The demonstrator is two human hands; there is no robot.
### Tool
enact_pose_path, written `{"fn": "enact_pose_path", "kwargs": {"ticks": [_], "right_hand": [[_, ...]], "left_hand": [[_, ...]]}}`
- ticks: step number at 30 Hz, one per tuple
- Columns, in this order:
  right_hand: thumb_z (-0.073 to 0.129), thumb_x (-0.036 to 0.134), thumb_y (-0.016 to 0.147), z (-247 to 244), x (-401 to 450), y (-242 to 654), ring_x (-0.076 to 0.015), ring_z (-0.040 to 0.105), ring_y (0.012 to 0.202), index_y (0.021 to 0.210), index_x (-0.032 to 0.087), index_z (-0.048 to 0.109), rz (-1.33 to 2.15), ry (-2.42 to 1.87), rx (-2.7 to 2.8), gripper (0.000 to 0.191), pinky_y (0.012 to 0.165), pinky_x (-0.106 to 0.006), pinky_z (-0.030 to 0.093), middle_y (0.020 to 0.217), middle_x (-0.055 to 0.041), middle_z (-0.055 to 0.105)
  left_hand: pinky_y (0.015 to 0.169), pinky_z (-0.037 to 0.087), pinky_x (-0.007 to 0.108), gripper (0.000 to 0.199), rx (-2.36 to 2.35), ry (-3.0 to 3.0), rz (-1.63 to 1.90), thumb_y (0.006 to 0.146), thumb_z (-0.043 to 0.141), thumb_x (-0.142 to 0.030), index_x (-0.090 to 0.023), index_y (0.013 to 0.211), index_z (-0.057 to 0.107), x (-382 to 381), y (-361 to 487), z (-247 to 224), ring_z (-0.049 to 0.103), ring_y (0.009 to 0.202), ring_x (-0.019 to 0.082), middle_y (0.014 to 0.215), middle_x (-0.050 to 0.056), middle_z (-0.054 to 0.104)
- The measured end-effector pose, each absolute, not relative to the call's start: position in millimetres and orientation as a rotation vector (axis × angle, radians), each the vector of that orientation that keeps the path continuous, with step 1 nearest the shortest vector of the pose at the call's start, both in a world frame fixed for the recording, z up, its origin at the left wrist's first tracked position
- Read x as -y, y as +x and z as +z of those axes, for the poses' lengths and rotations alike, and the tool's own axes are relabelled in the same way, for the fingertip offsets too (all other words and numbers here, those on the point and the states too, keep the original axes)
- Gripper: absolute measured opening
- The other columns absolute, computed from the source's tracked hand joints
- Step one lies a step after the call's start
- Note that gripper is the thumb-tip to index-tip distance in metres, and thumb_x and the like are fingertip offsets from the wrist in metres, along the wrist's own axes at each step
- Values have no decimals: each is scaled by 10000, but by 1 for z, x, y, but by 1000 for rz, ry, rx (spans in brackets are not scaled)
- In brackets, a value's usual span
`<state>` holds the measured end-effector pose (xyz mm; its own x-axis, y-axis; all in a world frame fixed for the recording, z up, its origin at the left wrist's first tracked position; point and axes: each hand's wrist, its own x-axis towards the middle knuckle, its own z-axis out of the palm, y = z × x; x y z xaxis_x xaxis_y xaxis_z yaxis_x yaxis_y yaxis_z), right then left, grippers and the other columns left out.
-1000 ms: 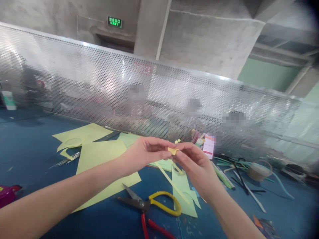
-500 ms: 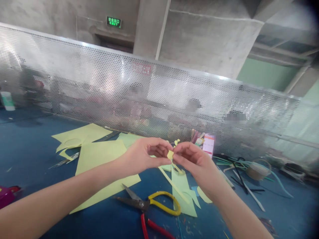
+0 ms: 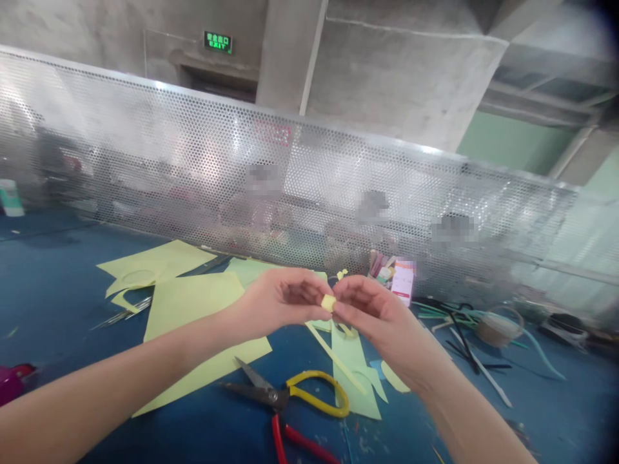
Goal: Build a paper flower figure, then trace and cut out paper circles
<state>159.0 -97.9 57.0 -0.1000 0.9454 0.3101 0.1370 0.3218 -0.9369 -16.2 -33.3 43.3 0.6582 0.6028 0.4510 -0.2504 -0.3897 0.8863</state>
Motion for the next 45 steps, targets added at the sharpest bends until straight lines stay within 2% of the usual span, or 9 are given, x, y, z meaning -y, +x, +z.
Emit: {"fn": "enact_pose_path", "kwargs": {"ticks": [7,24,33,45], "right_hand": [[636,233,768,58,99,162,-104,601,794,917,229,597,976,-1009,1555,154,734,-250,502,860,4,635],[615,236,783,61,101,161,-108,601,731,908,227,586,978,-1012,1555,128,672,-251,502,776,17,617],[605,228,790,63,102,163,-107,611,732,912,225,573,1042,-1005,1569,127,678,-256,499,823,8,636],[584,224,801,63,106,159,-93,590,693,894,228,580,959,-1010,1561,93,677,-257,488,810,19,622]], "left_hand": [[726,529,260,227,-292,1670,934,679,726,-189,-183,888,639,33,-14,41,651,752,126,786,2,676],[718,544,262,230,-293,1617,949,671,733,-177,-170,880,637,34,-11,39,672,734,137,773,6,693],[674,544,232,209,-259,1643,949,686,726,-172,-170,873,632,33,-10,38,674,702,126,753,0,698],[680,543,236,186,-248,1664,1000,688,724,-148,-149,849,630,36,-9,36,670,708,127,758,11,698]]}}
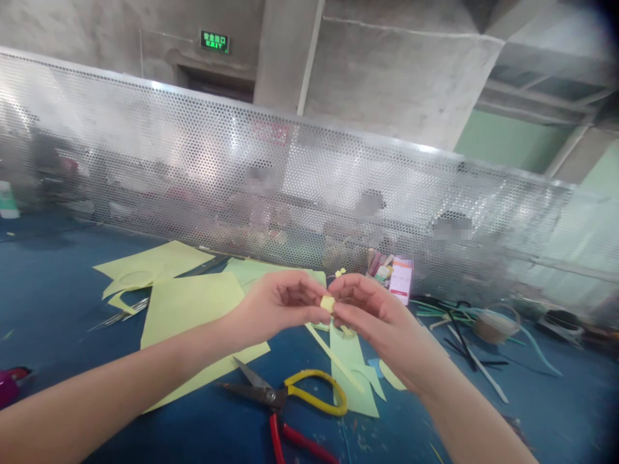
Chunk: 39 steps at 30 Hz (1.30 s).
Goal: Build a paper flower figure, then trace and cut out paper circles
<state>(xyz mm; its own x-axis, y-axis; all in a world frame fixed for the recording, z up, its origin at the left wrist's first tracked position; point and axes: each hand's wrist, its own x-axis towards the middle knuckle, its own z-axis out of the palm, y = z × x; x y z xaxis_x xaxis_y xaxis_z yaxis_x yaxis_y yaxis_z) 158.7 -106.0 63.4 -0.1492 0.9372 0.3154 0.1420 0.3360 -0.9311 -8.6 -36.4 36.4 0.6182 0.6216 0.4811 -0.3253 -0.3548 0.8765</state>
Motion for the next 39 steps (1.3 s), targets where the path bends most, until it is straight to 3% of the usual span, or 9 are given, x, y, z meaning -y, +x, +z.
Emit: {"fn": "enact_pose_path", "kwargs": {"ticks": [13,24,31,39], "right_hand": [[547,190,819,68,108,161,-89,592,716,903,218,556,973,-1066,1627,89,675,-228,477,796,22,612],[606,238,789,61,104,157,-79,573,668,898,209,580,904,-1079,1542,116,649,-218,491,787,18,611],[592,256,802,59,99,164,-91,618,741,921,221,597,1029,-1011,1476,125,755,-256,514,867,0,649],[616,256,765,56,95,163,-113,597,741,931,212,569,830,-1157,1595,178,700,-261,498,834,-6,629]], "left_hand": [[663,537,193,163,-210,1671,993,698,713,-132,-152,834,626,38,-7,35,668,699,100,744,-11,697],[709,532,248,191,-263,1686,1013,694,721,-165,-151,848,609,36,-6,33,665,735,129,768,8,692],[718,534,260,183,-281,1679,1015,711,708,-183,-169,872,621,31,-6,32,670,744,131,788,1,687],[727,521,260,215,-334,1764,996,704,711,-215,-166,893,621,31,-7,27,655,763,135,805,20,684]]}}
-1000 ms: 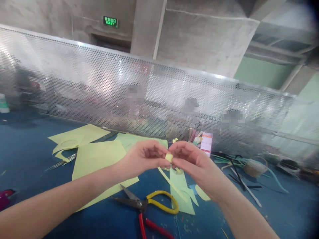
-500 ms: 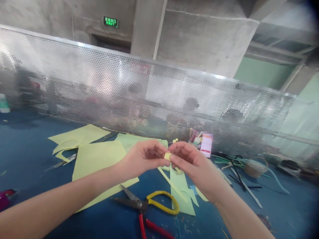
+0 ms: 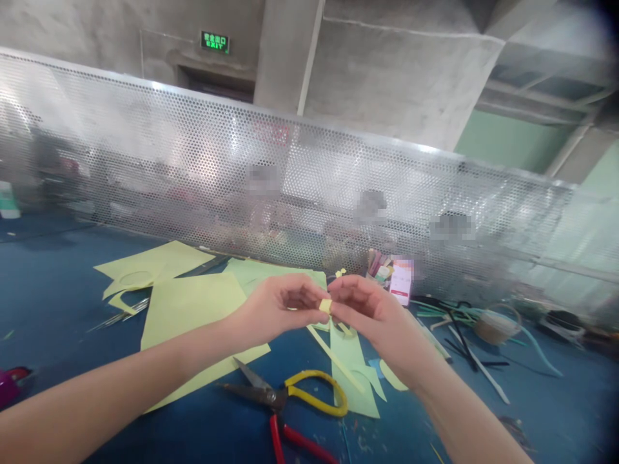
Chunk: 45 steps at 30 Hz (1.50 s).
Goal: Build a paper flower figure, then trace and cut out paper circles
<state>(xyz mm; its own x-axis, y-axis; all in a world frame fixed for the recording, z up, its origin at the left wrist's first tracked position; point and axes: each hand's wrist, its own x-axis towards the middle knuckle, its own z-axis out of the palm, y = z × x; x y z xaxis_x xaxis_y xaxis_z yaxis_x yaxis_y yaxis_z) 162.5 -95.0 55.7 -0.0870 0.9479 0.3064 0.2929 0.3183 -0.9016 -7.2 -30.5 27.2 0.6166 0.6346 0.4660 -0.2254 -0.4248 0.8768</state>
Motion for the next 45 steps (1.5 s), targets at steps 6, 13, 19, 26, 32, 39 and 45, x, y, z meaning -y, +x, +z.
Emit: {"fn": "enact_pose_path", "kwargs": {"ticks": [6,13,19,26,32,39,45], "right_hand": [[623,253,755,56,94,161,-116,608,733,905,197,551,763,-1213,1593,176,663,-239,493,823,-15,643],[619,241,753,47,87,162,-128,610,694,918,197,537,640,-1198,1611,190,614,-243,499,763,-8,635],[596,231,777,37,84,158,-132,611,730,883,210,533,391,-1086,1611,125,671,-260,519,798,-12,626],[588,234,797,39,86,161,-146,620,785,868,216,610,237,-1097,1709,77,713,-269,516,857,-19,637],[551,165,829,42,91,164,-148,608,811,846,237,633,-206,-1008,1844,110,752,-278,479,856,-11,646],[539,181,833,39,87,167,-164,620,830,891,244,635,-194,-1025,1846,129,770,-299,482,886,-21,665],[564,218,808,36,86,165,-156,610,743,832,227,616,-149,-1095,1790,58,714,-295,480,817,-17,655]], "left_hand": [[771,516,300,207,-357,1756,994,718,694,-234,-170,901,625,24,-5,24,652,771,145,814,26,681],[776,511,304,202,-418,1847,1006,725,677,-251,-169,909,652,24,-6,23,641,781,157,812,35,676],[753,518,303,217,-448,1734,980,767,632,-297,-191,956,636,23,-5,26,648,825,179,845,38,676],[791,481,258,101,-463,1944,1231,799,589,-230,-170,850,653,29,-9,31,608,848,153,882,41,651],[784,500,309,137,-306,1672,1001,833,554,-238,-179,951,591,32,-11,38,639,795,150,830,21,649],[779,481,271,200,-398,1468,980,721,702,-249,-160,879,617,22,-9,36,649,744,118,800,-4,657],[785,481,293,200,-428,1444,1031,711,707,-266,-145,848,624,22,-8,34,626,739,120,741,12,662]]}}
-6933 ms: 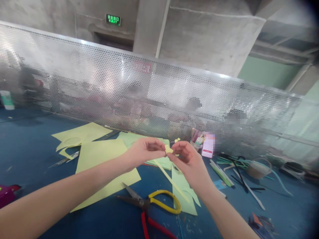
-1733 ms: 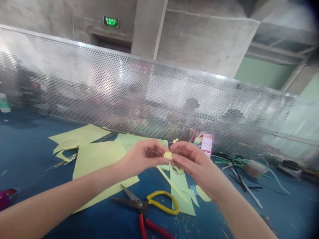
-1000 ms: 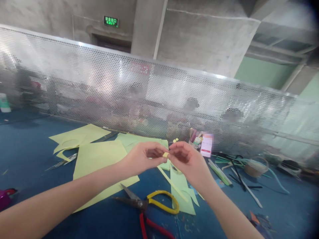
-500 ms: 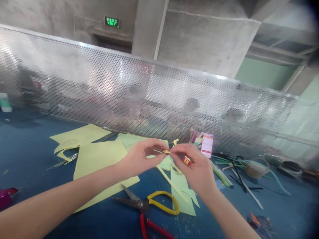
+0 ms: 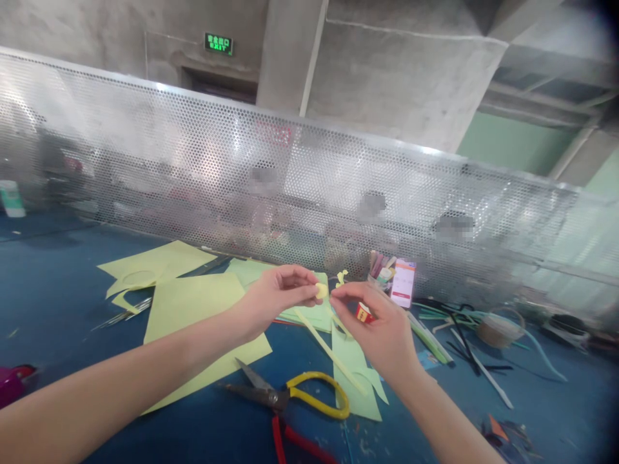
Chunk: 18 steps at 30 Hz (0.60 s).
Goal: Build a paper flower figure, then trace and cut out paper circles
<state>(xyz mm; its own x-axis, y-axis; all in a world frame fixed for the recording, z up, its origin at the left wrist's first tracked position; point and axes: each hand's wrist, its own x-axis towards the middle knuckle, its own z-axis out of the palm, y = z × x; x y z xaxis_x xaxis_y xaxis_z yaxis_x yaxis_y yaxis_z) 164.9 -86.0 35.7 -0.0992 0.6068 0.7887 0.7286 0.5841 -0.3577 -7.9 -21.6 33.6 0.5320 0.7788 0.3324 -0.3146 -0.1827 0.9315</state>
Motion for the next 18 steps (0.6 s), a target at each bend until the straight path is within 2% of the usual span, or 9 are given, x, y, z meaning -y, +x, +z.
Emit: {"fn": "enact_pose_path", "kwargs": {"ticks": [8,18], "right_hand": [[581,178,796,35,87,158,-145,603,731,817,221,615,-212,-1092,1777,59,693,-266,476,791,-8,649],[560,184,802,35,88,157,-156,600,719,814,230,613,-209,-1087,1778,71,686,-286,480,778,-15,648]], "left_hand": [[827,476,290,205,-402,1341,990,685,733,-253,-152,849,662,26,-6,32,627,757,112,797,10,664],[801,490,275,182,-414,1256,988,659,753,-242,-141,774,655,31,-4,32,626,723,105,749,-1,658]]}}
